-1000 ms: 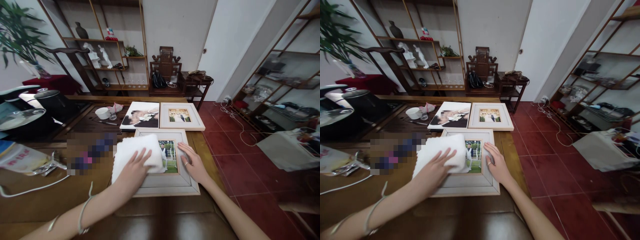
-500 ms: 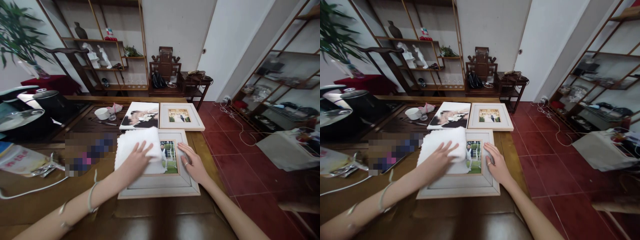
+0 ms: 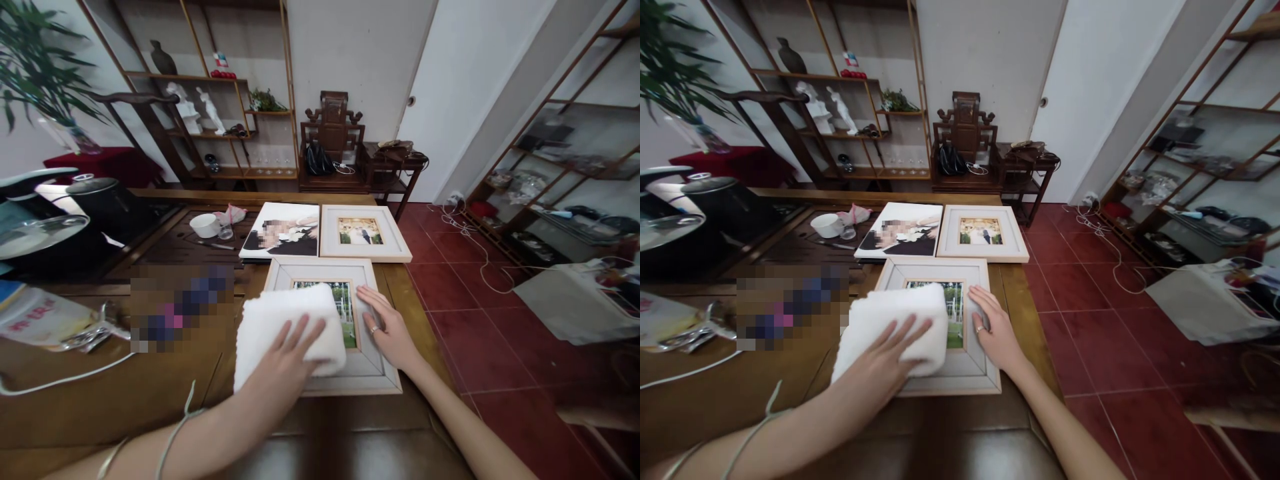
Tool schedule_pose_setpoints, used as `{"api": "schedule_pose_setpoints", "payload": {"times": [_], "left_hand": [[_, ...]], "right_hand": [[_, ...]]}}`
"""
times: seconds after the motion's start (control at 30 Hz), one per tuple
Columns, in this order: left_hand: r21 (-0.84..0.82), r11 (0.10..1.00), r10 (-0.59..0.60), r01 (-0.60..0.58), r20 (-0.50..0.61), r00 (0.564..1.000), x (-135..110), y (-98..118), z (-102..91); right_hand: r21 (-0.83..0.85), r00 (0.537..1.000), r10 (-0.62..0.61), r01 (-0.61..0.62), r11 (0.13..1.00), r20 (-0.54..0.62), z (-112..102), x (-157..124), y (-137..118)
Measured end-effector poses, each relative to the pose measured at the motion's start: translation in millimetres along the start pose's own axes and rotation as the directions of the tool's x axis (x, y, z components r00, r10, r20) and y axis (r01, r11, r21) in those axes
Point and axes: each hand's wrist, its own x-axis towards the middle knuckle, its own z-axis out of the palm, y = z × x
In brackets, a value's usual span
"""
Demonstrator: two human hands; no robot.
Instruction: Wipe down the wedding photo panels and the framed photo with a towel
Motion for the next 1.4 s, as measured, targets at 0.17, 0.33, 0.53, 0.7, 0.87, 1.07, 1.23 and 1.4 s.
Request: {"api": "schedule_pose_setpoints", "payload": {"times": [0.17,0.33,0.53,0.7,0.87,1.07,1.23,1.4], "left_hand": [[0.051,0.991,-0.112,0.121,-0.154,0.982,40.4,-44.4,-8.9],[0.087,0.979,-0.165,0.186,-0.213,0.963,64.1,-63.7,-13.4],[0.165,0.975,-0.150,0.149,-0.009,0.989,50.5,-31.5,-7.7],[0.060,0.998,0.013,-0.026,0.203,0.979,4.7,15.7,-14.4],[-0.049,0.994,0.109,-0.099,0.285,0.952,0.0,25.3,-26.3],[0.037,0.999,-0.014,0.010,0.117,0.993,51.4,-7.5,-23.1],[0.087,0.995,-0.029,0.044,-0.167,0.986,75.1,-40.4,-11.5],[0.087,0.995,-0.022,0.040,-0.195,0.981,81.5,-48.3,-3.2]], "right_hand": [[-0.007,1.000,0.020,-0.020,1.000,0.014,-0.3,0.0,1.4],[-0.011,1.000,0.020,-0.020,1.000,0.013,0.1,-0.5,2.2],[-0.007,1.000,0.009,-0.009,1.000,0.012,0.2,-0.1,2.2],[-0.007,1.000,0.008,-0.008,1.000,0.006,0.4,0.0,1.2],[-0.011,1.000,0.007,-0.006,1.000,0.011,-0.7,0.1,1.0],[-0.015,1.000,0.015,-0.014,1.000,0.020,-1.2,0.4,3.0],[-0.012,1.000,0.019,-0.018,1.000,0.008,0.1,0.1,4.0],[-0.015,1.000,0.007,-0.007,1.000,0.001,0.3,0.6,4.2]]}}
